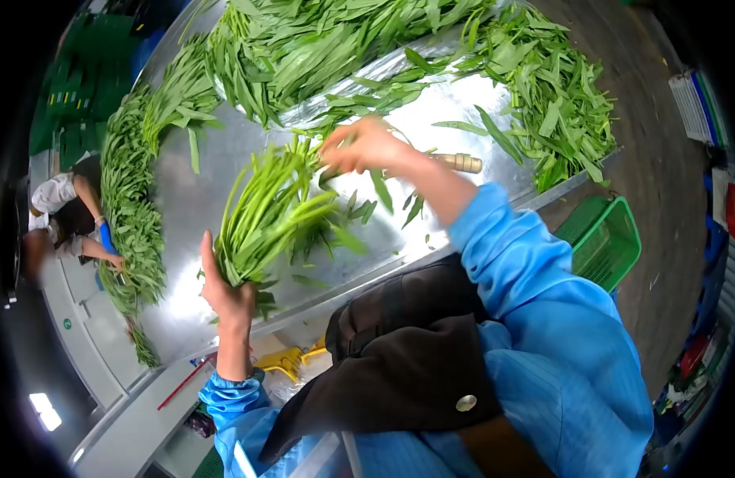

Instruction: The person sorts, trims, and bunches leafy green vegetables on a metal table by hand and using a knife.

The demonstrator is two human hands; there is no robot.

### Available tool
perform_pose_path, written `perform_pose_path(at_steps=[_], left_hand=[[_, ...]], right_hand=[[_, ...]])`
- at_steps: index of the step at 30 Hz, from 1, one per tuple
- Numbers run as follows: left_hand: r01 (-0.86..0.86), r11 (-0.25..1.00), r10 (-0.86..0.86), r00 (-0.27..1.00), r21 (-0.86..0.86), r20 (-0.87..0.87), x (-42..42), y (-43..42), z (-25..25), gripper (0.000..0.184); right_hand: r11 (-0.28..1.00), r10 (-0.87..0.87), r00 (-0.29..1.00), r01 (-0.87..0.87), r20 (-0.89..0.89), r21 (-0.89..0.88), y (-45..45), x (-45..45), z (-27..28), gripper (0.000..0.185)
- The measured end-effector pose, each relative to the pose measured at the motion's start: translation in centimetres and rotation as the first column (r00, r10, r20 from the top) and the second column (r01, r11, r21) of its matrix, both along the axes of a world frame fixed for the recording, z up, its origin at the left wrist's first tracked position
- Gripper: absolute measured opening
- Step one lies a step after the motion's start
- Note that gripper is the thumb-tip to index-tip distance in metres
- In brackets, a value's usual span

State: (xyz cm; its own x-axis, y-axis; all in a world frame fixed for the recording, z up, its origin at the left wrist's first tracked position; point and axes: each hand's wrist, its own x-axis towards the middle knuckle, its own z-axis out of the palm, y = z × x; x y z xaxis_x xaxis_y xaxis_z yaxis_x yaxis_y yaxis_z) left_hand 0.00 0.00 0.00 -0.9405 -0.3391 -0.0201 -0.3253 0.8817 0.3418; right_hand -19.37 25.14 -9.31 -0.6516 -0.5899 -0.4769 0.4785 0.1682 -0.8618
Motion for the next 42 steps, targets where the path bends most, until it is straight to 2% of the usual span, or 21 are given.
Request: perform_pose_path(at_steps=[2,5,7,9,11,13,15,16,17,19,21,22,23,25,27,29,32,35,38,41,42], left_hand=[[-0.121,0.984,0.122,0.993,0.135,0.001,-0.1,1.2,2.3,0.087],[-0.177,0.880,0.211,0.977,0.440,-0.029,-1.1,1.1,-0.1,0.087],[-0.140,0.948,0.147,0.989,0.286,-0.005,-1.4,1.0,0.3,0.089],[-0.054,0.961,0.065,0.997,0.271,-0.032,-1.8,1.2,-0.1,0.088],[-0.106,0.861,0.087,0.994,0.497,0.061,-1.4,0.3,-0.5,0.083],[-0.274,0.618,0.220,0.960,0.737,0.172,-0.6,-0.6,-0.3,0.063],[-0.415,0.492,0.234,0.910,0.765,0.343,0.0,-1.3,0.2,0.054],[-0.433,0.466,0.254,0.901,0.772,0.352,0.3,-1.6,-0.1,0.052],[-0.452,0.440,0.274,0.890,0.776,0.364,0.7,-1.8,-0.7,0.050],[-0.470,0.399,0.297,0.879,0.787,0.373,1.0,-2.0,-1.3,0.046],[-0.464,0.363,0.319,0.877,0.808,0.360,1.1,-1.7,-1.8,0.044],[-0.458,0.356,0.309,0.880,0.815,0.360,0.7,-1.1,-1.4,0.043],[-0.448,0.350,0.295,0.886,0.823,0.357,0.2,-0.5,-1.1,0.043],[-0.427,0.386,0.245,0.902,0.818,0.356,-0.3,0.1,-1.4,0.047],[-0.403,0.384,0.213,0.914,0.831,0.345,-0.7,1.2,-1.2,0.050],[-0.371,0.370,0.170,0.928,0.851,0.331,-0.9,2.0,-1.1,0.054],[-0.372,0.181,-0.013,0.925,0.910,0.380,-1.0,2.3,-0.4,0.073],[-0.329,0.185,-0.018,0.941,0.926,0.338,-0.7,3.3,0.2,0.063],[-0.384,0.133,0.095,0.923,0.914,0.374,0.4,2.4,-0.1,0.058],[-0.382,0.010,0.167,0.912,0.924,0.375,1.4,1.6,-0.1,0.055],[-0.379,0.034,0.186,0.911,0.925,0.367,1.6,1.2,-0.2,0.055]], right_hand=[[0.937,-0.341,0.940,0.341,0.014,-0.082,3.4,-2.3,-3.8,0.036],[0.987,0.121,0.991,-0.126,0.059,0.097,4.5,-1.5,0.2,0.044],[0.978,0.205,0.957,-0.193,0.206,-0.078,0.5,3.1,3.1,0.040],[0.896,0.172,0.969,-0.079,0.179,-0.438,-2.9,4.9,1.3,0.040],[0.987,0.069,0.962,-0.027,0.265,-0.158,-2.8,2.5,1.5,0.022],[0.873,-0.350,0.865,0.440,0.359,-0.209,-0.8,-1.0,-0.7,0.025],[0.796,-0.382,0.856,0.496,0.347,-0.348,3.3,-3.8,-1.6,0.038],[0.977,-0.205,0.979,0.205,0.012,-0.049,4.1,-4.0,0.2,0.039],[0.969,-0.236,0.938,0.248,-0.252,0.015,4.1,-3.6,0.8,0.037],[0.921,-0.202,0.674,0.377,-0.710,0.096,3.5,-1.8,1.8,0.032],[0.853,-0.035,0.235,0.513,-0.971,0.093,2.5,0.0,3.4,0.028],[0.946,-0.102,0.638,0.301,-0.763,0.125,1.4,1.5,5.4,0.029],[0.998,-0.042,0.854,0.063,-0.519,0.023,0.0,2.6,5.7,0.031],[0.959,0.232,0.771,-0.082,-0.593,0.270,-3.3,5.1,6.2,0.077],[0.993,0.036,0.753,0.045,-0.657,0.105,-5.7,6.5,5.8,0.092],[0.989,0.132,0.825,-0.073,-0.550,0.127,-5.8,6.4,4.7,0.087],[0.984,0.026,0.972,-0.066,-0.233,-0.168,-5.0,5.8,2.9,0.052],[0.985,0.066,0.990,-0.045,0.123,-0.165,-4.5,5.1,2.6,0.032],[0.840,0.008,0.809,0.313,0.587,-0.443,-3.2,4.9,1.4,0.027],[0.410,-0.041,0.564,0.762,0.824,-0.501,-0.7,3.0,-1.7,0.029],[0.568,-0.265,0.706,0.665,0.657,-0.485,0.3,1.9,-1.1,0.027]])
